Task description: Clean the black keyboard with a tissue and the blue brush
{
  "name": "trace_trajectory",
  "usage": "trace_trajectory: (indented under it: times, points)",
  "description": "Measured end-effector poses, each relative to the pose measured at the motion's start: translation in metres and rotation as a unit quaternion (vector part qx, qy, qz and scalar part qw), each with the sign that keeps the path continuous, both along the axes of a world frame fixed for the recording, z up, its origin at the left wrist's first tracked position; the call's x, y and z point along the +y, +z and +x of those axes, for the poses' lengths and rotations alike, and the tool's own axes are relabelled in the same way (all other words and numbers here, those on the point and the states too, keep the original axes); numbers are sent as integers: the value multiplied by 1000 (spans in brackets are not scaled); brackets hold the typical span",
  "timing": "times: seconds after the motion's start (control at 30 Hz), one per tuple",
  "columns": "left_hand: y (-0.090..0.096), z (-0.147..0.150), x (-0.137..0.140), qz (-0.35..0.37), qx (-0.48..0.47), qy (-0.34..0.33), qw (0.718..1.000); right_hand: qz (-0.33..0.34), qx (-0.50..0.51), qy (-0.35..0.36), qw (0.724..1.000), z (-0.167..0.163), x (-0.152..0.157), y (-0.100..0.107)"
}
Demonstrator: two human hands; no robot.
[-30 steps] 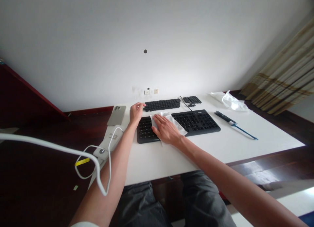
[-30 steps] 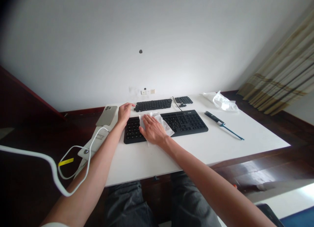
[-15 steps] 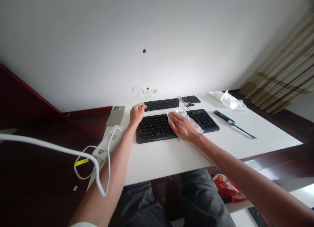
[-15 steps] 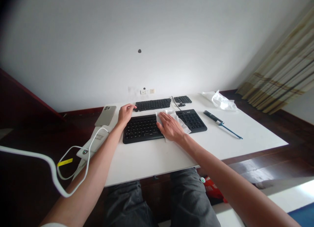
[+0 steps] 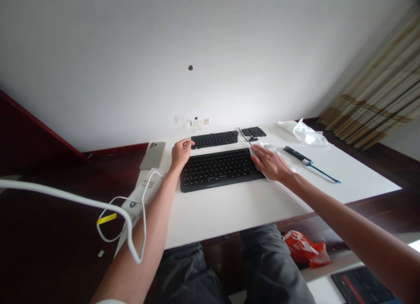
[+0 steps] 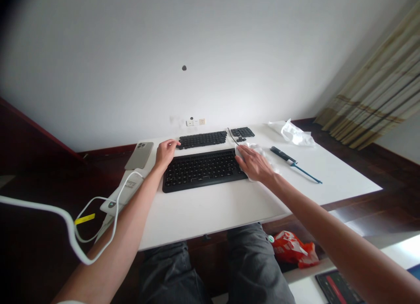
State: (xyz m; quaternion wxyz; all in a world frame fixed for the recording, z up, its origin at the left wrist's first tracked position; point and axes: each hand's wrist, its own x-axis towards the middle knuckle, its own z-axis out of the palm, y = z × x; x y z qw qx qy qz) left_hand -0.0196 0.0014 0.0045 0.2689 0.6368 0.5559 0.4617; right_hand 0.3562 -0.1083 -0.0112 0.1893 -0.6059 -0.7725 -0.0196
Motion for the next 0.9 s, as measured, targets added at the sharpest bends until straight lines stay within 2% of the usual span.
trace_trajectory:
  times: [0.17, 0.33, 0.53, 0.7, 0.9]
  points:
    - [-1, 0, 1, 1, 1, -3, 1000, 28, -11, -18, 999, 31, 0, -5]
    - [-2, -1, 2, -1, 7, -1, 1000, 20, -6, -17, 1000, 47, -2, -5]
    - [-5, -1, 6, 0, -12, -5, 1000, -2, 28, -20, 999, 56, -1, -10]
    - [-13, -2, 12, 7, -67, -9, 998, -4, 26, -25, 999, 59, 1, -15]
    - [-13, -2, 14, -15, -77, -5, 997, -9, 6, -42, 999, 48, 2, -15]
